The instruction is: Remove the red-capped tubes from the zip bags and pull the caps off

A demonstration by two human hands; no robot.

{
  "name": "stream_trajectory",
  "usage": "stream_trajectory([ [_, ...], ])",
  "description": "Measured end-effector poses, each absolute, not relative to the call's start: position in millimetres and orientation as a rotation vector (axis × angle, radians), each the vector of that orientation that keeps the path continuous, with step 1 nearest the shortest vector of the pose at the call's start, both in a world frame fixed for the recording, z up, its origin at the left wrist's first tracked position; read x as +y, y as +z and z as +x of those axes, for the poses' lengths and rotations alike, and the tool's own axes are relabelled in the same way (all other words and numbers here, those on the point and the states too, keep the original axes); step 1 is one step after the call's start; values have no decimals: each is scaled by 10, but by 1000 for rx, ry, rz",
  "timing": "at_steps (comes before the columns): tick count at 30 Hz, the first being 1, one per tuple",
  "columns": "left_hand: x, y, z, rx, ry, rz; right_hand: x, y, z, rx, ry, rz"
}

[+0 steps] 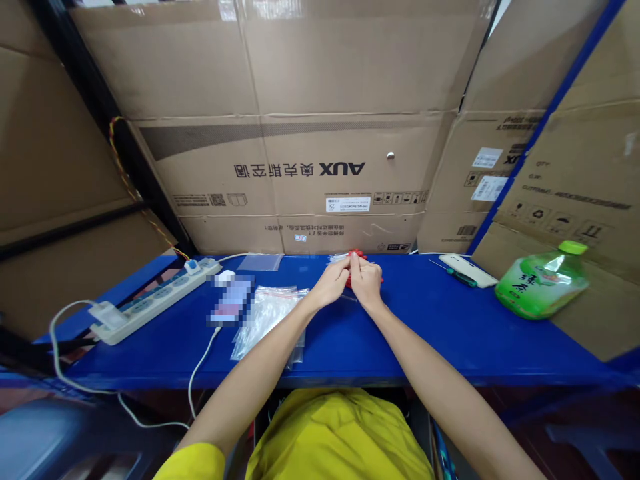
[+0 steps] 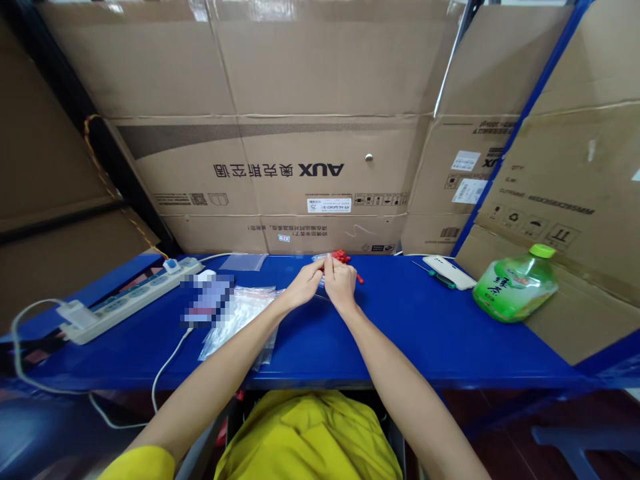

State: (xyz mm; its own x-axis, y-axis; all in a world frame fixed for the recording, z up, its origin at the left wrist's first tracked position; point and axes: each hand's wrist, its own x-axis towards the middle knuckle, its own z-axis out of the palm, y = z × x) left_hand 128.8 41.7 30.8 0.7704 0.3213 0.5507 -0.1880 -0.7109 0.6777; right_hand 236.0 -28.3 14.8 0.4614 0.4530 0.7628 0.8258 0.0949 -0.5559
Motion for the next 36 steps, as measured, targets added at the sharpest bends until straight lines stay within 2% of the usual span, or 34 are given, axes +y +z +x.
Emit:
stream_trajectory([
  [9, 357, 287, 1249, 218, 838, 2412, -219, 115, 2538, -938, -28, -1460],
  [25, 419, 286, 1230, 139, 820, 2545, -266, 188, 2536, -904, 92, -1324],
  [36, 446, 436, 1110, -58, 654, 2560, -261, 261, 2542, -812, 899, -1143],
])
